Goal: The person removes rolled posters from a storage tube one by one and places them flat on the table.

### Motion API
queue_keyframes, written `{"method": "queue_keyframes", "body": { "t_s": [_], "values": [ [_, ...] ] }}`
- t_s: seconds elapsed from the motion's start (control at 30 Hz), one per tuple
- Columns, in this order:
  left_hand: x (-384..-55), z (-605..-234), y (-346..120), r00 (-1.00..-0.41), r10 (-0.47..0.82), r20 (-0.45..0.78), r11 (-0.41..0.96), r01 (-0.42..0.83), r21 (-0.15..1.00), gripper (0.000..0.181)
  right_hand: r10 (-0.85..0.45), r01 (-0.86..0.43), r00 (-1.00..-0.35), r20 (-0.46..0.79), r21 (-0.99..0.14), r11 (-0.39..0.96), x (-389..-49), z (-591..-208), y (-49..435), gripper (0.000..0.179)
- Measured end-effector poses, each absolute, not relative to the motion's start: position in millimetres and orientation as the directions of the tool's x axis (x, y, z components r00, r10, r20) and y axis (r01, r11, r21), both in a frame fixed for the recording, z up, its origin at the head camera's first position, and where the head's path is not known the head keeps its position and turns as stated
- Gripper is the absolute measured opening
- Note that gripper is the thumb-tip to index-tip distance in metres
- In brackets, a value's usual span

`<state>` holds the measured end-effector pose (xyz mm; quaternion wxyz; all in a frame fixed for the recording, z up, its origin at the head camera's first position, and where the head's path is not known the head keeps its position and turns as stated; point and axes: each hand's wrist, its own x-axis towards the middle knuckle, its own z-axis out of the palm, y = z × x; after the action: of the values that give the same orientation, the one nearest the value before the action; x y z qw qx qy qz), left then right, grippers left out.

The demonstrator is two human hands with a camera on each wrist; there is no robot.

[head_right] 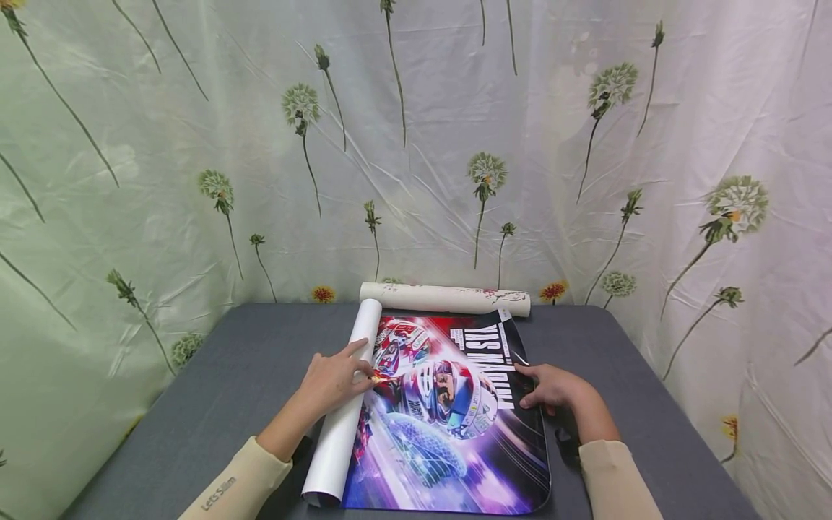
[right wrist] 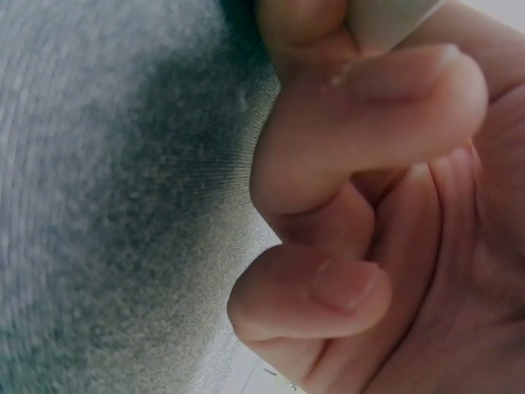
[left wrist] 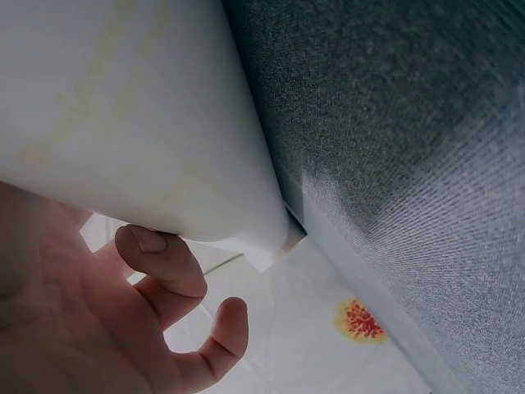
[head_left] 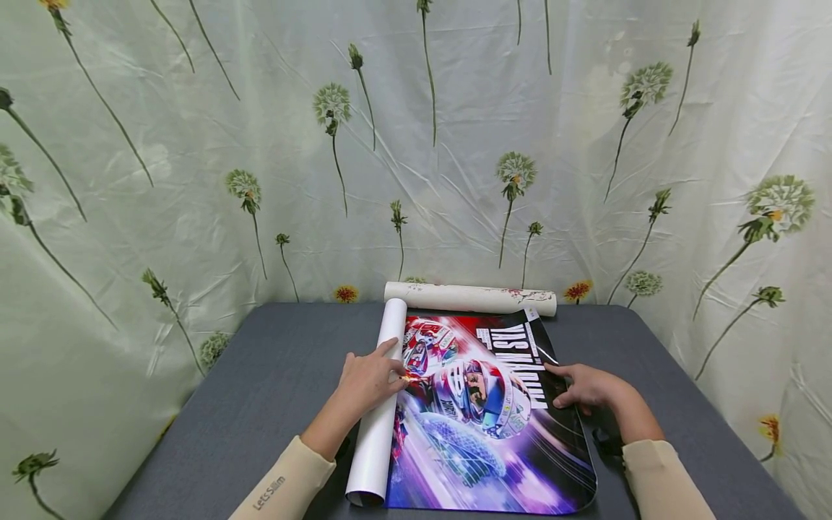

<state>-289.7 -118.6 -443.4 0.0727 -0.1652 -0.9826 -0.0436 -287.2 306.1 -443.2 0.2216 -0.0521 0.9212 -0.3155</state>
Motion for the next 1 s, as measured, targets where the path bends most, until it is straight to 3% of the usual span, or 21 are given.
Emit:
{"method": "queue_keyframes", "body": {
  "t_s": [1.0],
  "values": [
    [-291.4,-442.1,-124.9,-0.934,0.313,0.170,0.943,0.328,0.064,0.011,-0.217,0.066,-0.896,-0.387,-0.600,0.797,-284.5,-441.3,314.0,0.083]
  ]
}}
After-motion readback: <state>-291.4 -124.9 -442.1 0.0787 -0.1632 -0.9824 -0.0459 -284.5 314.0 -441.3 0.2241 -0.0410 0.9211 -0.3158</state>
